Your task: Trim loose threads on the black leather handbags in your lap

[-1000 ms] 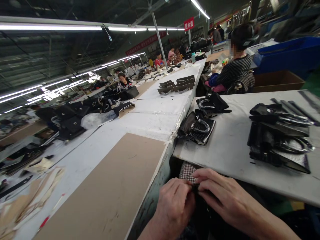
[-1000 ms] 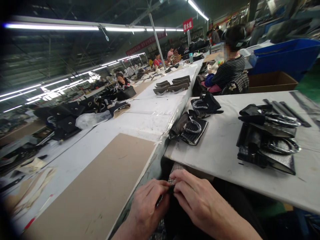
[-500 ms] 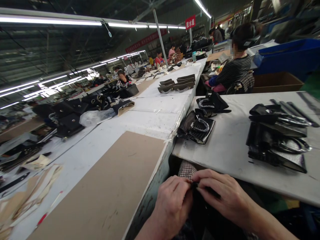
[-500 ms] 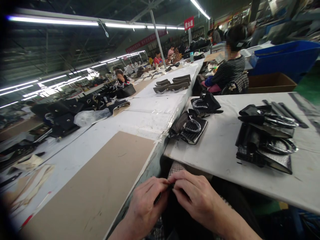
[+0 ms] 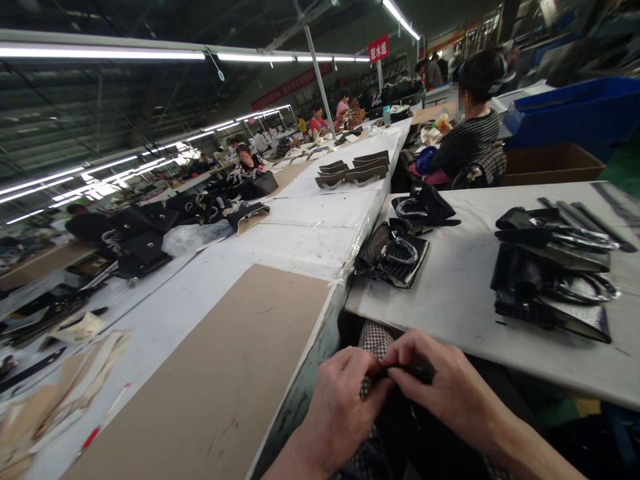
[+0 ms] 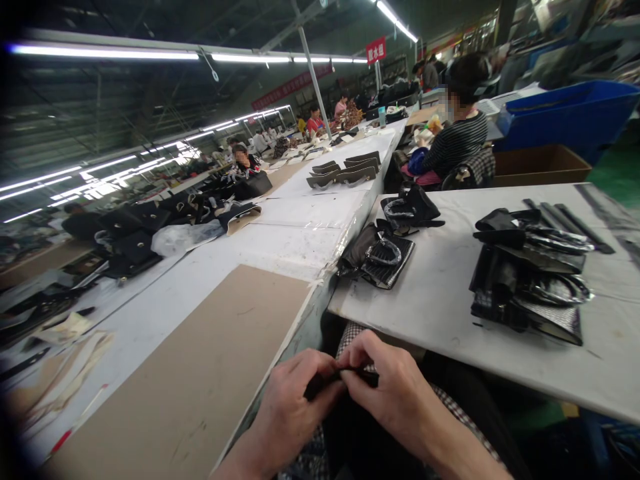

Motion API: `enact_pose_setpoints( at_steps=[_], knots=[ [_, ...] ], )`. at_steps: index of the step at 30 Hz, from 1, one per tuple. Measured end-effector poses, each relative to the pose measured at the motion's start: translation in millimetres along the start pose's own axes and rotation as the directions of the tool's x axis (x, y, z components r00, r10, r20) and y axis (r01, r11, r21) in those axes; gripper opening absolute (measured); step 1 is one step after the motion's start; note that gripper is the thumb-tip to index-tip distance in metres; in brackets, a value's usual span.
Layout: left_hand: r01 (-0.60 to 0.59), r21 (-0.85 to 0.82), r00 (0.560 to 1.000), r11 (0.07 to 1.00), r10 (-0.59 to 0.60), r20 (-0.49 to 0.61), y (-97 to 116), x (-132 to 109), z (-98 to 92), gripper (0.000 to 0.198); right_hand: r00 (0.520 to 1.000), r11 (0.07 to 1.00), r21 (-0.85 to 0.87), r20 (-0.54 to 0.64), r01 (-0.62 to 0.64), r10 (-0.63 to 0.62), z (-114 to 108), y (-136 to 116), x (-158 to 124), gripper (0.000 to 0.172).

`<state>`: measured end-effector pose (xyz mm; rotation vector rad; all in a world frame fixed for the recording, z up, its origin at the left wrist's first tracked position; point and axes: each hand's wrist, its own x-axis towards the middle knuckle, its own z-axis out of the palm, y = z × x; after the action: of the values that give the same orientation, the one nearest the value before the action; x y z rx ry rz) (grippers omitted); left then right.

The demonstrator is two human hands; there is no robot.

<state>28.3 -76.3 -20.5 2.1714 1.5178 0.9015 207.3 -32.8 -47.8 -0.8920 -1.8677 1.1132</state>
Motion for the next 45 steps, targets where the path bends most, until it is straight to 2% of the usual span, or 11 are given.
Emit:
enact_pose_setpoints(
  at_steps=[2,6,9,12,14,17,21,27,34,42,45],
  knots=[
    [0.077,-0.036,0.997,0.996,-0.076,0.028,3,3,-2.3,0.013,0.993,0.99,0.078,0.01,-0.12,0.12,-2,-4,0,0.02],
    [0.086,-0.127,0.991,0.988,-0.072,0.112,7,12,-4.3,0.013,0.96,0.936,0.215,0.094,-0.278,0.264,-11,-9,6,0.02],
    [0.114,-0.151,0.986,0.982,-0.094,0.137,7,20,-3.0,0.01,0.942,0.876,0.353,0.2,-0.327,0.271,-22,-6,9,0.019],
    [0.119,-0.126,0.987,0.985,-0.104,0.121,6,26,-1.8,0.009,0.95,0.865,0.395,0.181,-0.308,0.256,-31,0,-1,0.011],
    [0.103,-0.108,0.99,0.989,-0.091,0.111,4,29,-1.7,0.01,0.952,0.897,0.321,0.115,-0.304,0.282,-32,3,-13,0.019],
    [0.091,-0.112,0.99,0.989,-0.078,0.116,0,31,-1.4,0.008,0.953,0.951,0.066,0.042,-0.302,0.3,-25,8,-33,0.034],
    [0.085,-0.132,0.99,0.988,-0.069,0.121,-4,32,1.2,0.005,0.973,0.955,-0.19,-0.059,-0.229,0.222,-11,16,-41,0.026],
    [-0.014,-0.185,0.993,0.983,0.036,0.111,-12,26,6.8,0.014,0.984,0.962,-0.22,-0.104,-0.163,0.143,-6,18,-35,0.018],
    [-0.075,-0.081,0.991,0.994,0.083,0.101,-17,25,14.4,0.011,0.977,0.966,-0.168,-0.118,-0.195,0.177,-8,15,-31,0.021],
    [0.121,-0.089,0.974,0.989,-0.101,0.201,-5,37,5.4,0.007,0.968,0.94,-0.232,-0.078,-0.25,0.238,-11,12,-20,0.022],
    [0.109,-0.12,0.972,0.987,-0.081,0.221,-3,38,1.5,0.017,0.972,0.935,-0.265,-0.094,-0.234,0.216,-9,12,-19,0.024]
  ],
)
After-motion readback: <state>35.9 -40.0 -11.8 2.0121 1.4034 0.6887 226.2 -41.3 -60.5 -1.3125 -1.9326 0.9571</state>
